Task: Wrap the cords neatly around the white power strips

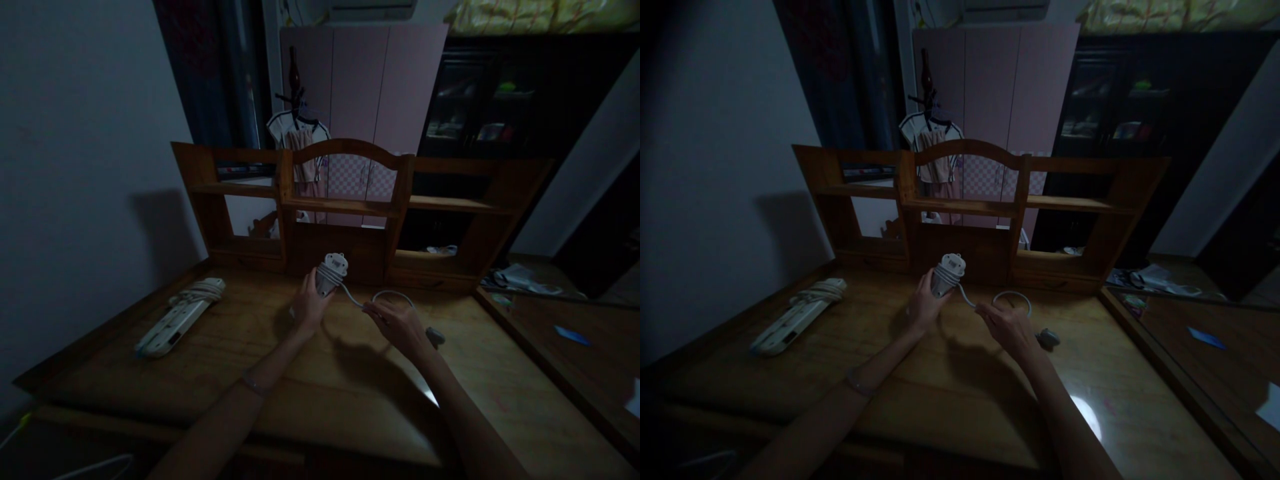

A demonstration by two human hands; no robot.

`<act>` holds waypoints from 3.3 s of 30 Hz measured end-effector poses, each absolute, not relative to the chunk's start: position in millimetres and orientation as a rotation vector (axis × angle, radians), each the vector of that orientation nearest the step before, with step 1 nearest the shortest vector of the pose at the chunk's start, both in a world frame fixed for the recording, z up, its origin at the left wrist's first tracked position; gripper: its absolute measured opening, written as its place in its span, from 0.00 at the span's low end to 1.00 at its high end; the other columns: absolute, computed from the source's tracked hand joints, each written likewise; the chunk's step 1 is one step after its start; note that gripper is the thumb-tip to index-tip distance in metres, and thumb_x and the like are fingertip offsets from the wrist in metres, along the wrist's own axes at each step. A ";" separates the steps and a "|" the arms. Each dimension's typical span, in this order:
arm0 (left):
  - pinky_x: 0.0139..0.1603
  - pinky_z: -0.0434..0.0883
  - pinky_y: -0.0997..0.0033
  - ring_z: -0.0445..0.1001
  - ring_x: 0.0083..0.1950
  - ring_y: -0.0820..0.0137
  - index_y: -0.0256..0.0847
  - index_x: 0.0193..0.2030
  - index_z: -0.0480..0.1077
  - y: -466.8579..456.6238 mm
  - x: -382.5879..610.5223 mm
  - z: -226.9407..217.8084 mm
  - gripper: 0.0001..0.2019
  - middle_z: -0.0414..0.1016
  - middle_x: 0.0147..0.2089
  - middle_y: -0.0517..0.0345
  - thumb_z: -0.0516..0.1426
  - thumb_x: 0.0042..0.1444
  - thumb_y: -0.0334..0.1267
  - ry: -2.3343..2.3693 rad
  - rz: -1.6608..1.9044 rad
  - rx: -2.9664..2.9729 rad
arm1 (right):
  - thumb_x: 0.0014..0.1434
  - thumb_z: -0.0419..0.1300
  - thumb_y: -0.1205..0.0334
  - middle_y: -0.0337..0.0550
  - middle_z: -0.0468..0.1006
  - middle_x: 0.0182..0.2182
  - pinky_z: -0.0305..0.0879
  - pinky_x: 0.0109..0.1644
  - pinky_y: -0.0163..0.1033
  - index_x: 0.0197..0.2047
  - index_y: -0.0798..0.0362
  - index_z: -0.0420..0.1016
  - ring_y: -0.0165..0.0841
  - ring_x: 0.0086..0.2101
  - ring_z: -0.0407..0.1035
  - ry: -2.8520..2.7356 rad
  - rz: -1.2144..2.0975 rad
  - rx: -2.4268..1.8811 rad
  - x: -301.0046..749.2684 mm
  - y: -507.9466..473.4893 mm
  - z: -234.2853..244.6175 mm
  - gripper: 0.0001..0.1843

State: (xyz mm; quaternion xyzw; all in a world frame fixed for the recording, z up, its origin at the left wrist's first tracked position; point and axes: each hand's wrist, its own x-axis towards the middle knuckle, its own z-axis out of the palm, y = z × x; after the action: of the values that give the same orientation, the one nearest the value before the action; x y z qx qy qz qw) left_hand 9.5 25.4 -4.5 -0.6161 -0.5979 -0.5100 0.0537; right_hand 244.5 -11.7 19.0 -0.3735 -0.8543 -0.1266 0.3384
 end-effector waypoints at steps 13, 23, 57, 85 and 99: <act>0.56 0.65 0.56 0.68 0.56 0.55 0.42 0.64 0.54 14.3 12.6 1.9 0.34 0.68 0.58 0.47 0.60 0.51 0.36 -1.660 -1.243 -1.944 | 0.67 0.50 0.60 0.40 0.77 0.28 0.49 0.29 0.33 0.37 0.51 0.76 0.27 0.25 0.69 -2.469 -0.278 -0.918 216.8 -37.9 27.0 0.14; 0.56 0.64 0.58 0.67 0.56 0.56 0.41 0.67 0.50 14.6 13.1 0.1 0.35 0.66 0.59 0.46 0.59 0.53 0.35 -1.604 -1.139 -2.048 | 0.66 0.53 0.60 0.40 0.78 0.29 0.57 0.31 0.31 0.39 0.51 0.76 0.26 0.27 0.71 -2.248 -0.277 -0.824 223.2 -33.5 29.1 0.10; 0.54 0.68 0.62 0.70 0.54 0.65 0.33 0.68 0.47 -28.9 42.4 16.7 0.25 0.71 0.55 0.45 0.46 0.65 0.34 -0.463 -0.646 -2.490 | 0.49 0.66 0.47 0.38 0.74 0.25 0.61 0.31 0.32 0.29 0.55 0.74 0.29 0.28 0.67 -1.882 0.827 -1.040 269.8 -3.3 50.3 0.18; 0.51 0.69 0.64 0.73 0.51 0.63 0.39 0.57 0.64 12.5 26.8 6.2 0.31 0.73 0.51 0.49 0.64 0.48 0.49 -1.752 -2.386 -1.903 | 0.69 0.40 0.51 0.46 0.78 0.26 0.46 0.27 0.35 0.44 0.53 0.68 0.35 0.25 0.71 -2.334 -0.195 -1.311 226.0 -3.4 4.5 0.20; 0.57 0.64 0.52 0.63 0.61 0.54 0.40 0.69 0.43 15.0 23.6 -1.6 0.39 0.60 0.61 0.37 0.59 0.56 0.46 -1.580 -1.525 -2.067 | 0.69 0.45 0.55 0.42 0.76 0.24 0.45 0.26 0.34 0.36 0.52 0.71 0.30 0.23 0.68 -2.294 -0.288 -1.131 229.1 -15.7 13.4 0.17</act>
State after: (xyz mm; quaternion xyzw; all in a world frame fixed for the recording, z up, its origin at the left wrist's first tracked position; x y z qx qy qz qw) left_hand 23.6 15.0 -1.6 -0.6840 -0.5228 -0.5048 0.0629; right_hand 229.1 -15.7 13.4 -0.4218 -0.8556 -0.1074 0.2800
